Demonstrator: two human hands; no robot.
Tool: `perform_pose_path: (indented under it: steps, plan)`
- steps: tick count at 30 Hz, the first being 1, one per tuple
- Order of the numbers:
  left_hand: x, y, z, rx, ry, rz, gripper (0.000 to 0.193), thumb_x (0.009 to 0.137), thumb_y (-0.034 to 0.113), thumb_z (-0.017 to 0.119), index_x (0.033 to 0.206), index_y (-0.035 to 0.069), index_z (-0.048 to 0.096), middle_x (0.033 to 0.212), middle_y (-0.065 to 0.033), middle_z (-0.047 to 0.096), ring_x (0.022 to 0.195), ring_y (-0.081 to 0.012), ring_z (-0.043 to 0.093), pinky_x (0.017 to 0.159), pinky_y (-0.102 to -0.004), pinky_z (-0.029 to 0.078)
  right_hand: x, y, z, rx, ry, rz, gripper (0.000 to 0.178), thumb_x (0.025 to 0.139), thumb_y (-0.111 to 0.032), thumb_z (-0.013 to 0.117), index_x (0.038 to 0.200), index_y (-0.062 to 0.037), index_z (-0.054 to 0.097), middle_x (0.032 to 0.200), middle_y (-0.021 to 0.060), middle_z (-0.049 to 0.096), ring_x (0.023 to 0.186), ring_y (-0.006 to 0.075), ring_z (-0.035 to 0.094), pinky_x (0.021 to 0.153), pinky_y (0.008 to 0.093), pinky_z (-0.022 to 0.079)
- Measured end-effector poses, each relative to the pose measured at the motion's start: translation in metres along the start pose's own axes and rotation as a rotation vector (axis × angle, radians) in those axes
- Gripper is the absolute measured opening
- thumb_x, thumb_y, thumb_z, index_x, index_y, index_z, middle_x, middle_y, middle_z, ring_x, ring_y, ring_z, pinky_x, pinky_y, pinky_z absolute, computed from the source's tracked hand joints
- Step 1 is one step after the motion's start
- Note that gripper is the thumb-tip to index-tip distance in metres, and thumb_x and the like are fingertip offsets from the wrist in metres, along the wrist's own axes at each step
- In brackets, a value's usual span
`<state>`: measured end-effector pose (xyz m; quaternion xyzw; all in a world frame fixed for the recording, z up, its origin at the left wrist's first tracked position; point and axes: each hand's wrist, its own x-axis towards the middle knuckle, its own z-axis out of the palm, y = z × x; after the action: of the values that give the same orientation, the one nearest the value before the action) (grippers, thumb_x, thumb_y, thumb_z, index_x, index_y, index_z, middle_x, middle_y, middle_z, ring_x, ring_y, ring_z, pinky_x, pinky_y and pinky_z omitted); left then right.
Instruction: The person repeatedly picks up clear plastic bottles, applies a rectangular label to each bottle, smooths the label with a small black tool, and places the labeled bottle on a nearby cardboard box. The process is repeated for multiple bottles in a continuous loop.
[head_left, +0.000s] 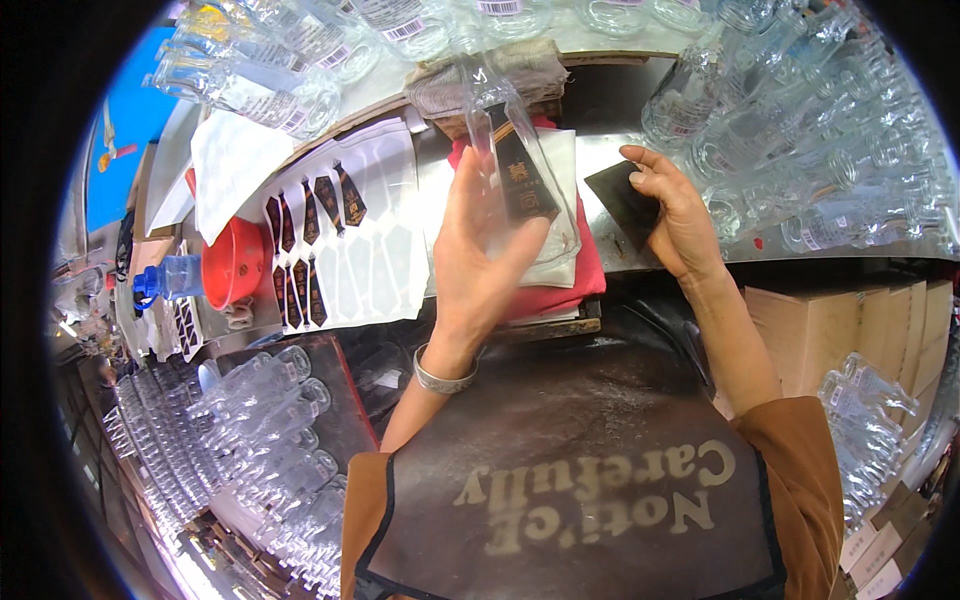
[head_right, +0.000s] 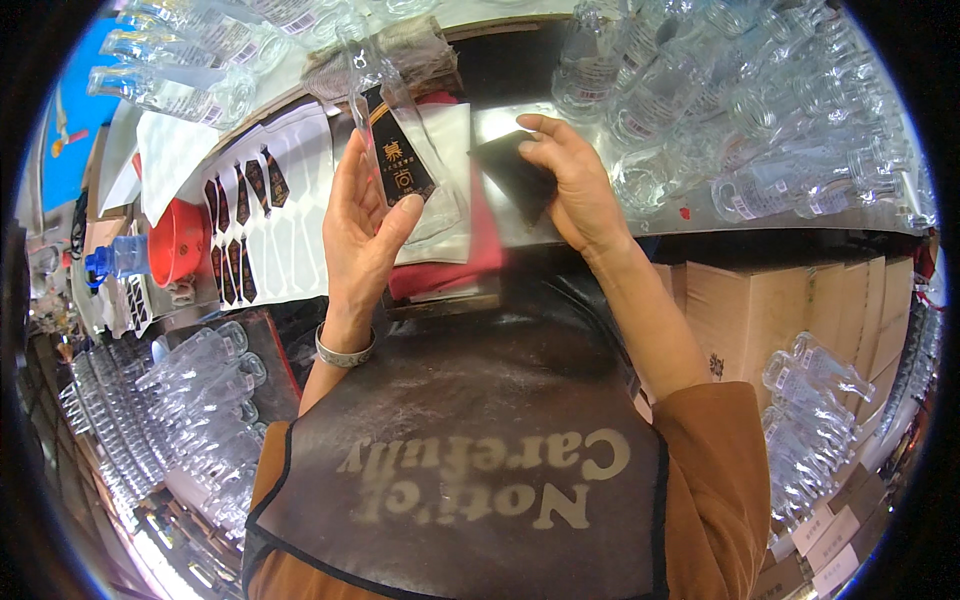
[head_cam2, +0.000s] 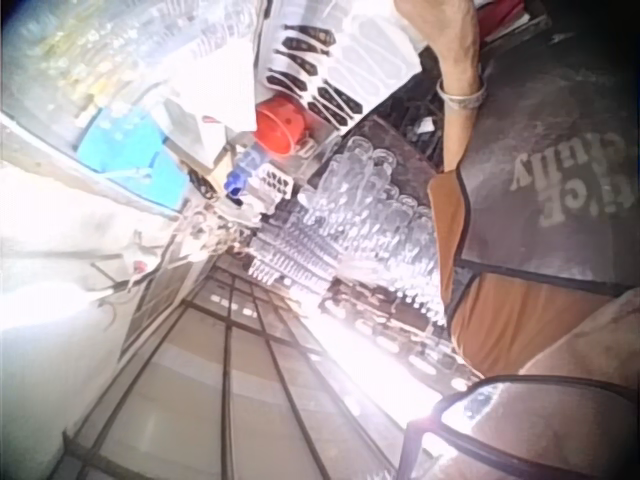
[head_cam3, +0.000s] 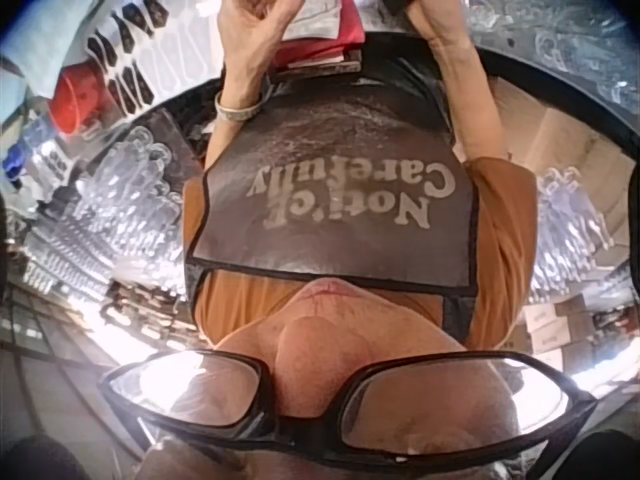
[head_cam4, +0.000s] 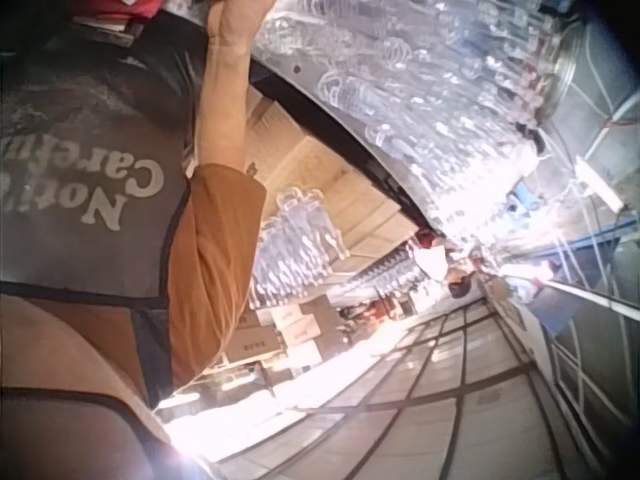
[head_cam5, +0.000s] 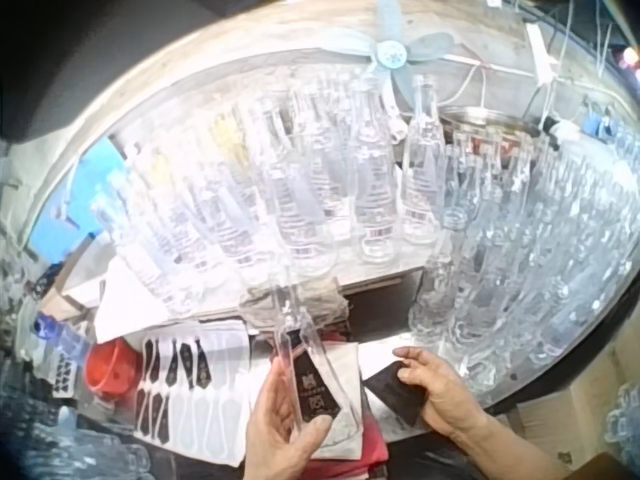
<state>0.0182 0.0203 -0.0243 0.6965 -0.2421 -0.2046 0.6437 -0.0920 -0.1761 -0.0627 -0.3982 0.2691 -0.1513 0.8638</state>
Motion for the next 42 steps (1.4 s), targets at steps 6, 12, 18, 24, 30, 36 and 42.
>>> perform_pose_path:
  steps: [6,12,18,24,30,36,42]
  plan:
    - [0.0,0.0,0.001,0.01,0.016,-0.005,0.087,0.085,0.008,0.075,0.155,-0.005,0.025,0.151,-0.0208,0.043,0.133,-0.0285,0.051,0.109,-0.0391,0.043,-0.002,-0.001,0.0,0.036,-0.03,0.002,0.033,0.091,-0.005,0.061,0.124,-0.0007,0.059,0.105,0.0057,0.064,0.098,0.0121,0.061,0.089,0.027,0.049]
    - [0.0,0.005,0.0,0.05,-0.021,-0.014,0.083,0.087,0.0,0.07,0.155,-0.005,0.023,0.153,-0.0194,0.04,0.135,-0.0262,0.049,0.11,-0.0368,0.043,0.003,-0.001,-0.006,-0.008,-0.116,-0.021,0.032,0.093,-0.004,0.062,0.125,-0.0008,0.059,0.107,0.0066,0.065,0.097,0.0126,0.062,0.089,0.0268,0.05]
    - [0.0,0.006,0.002,-0.002,0.025,-0.025,0.083,0.083,0.01,0.075,0.152,-0.005,0.032,0.139,-0.0165,0.055,0.126,-0.0206,0.055,0.106,-0.0345,0.044,0.014,-0.025,0.031,-0.248,-0.245,-0.246,0.031,0.093,-0.004,0.064,0.124,-0.003,0.065,0.112,0.0038,0.067,0.1,0.0095,0.062,0.089,0.0244,0.051]
    - [0.0,0.002,-0.001,0.007,0.014,-0.005,0.086,0.083,0.013,0.076,0.152,-0.007,0.029,0.142,-0.0186,0.054,0.129,-0.0223,0.054,0.107,-0.0345,0.043,0.044,-0.059,0.088,-0.785,-0.486,-0.772,0.027,0.088,-0.005,0.065,0.114,-0.002,0.069,0.105,0.0099,0.071,0.093,0.0181,0.069,0.085,0.0316,0.055]
    - [-0.001,-0.001,-0.002,0.026,-0.001,-0.007,0.086,0.084,0.014,0.077,0.152,-0.008,0.029,0.151,-0.0225,0.046,0.137,-0.026,0.047,0.113,-0.0372,0.038,0.069,-0.083,0.114,-0.934,-0.448,-0.96,0.026,0.089,-0.004,0.062,0.114,-0.0054,0.069,0.095,0.0078,0.067,0.082,0.0173,0.064,0.073,0.029,0.05]
    - [-0.001,-0.001,0.001,-0.031,0.019,-0.004,0.087,0.082,0.01,0.077,0.152,-0.009,0.029,0.148,-0.0234,0.047,0.137,-0.0258,0.047,0.112,-0.0366,0.039,0.076,-0.087,0.127,-1.175,-0.388,-1.17,0.026,0.087,-0.003,0.063,0.112,-0.0049,0.069,0.098,0.0097,0.068,0.081,0.0232,0.066,0.074,0.0316,0.053]
    - [-0.001,0.0,0.003,-0.047,0.027,0.007,0.089,0.082,0.012,0.079,0.152,-0.009,0.028,0.147,-0.024,0.049,0.136,-0.0265,0.048,0.112,-0.0368,0.039,0.072,-0.08,0.125,-1.172,-0.298,-1.277,0.024,0.087,-0.003,0.065,0.111,-0.0029,0.068,0.101,0.0133,0.069,0.088,0.0267,0.067,0.079,0.0322,0.054]
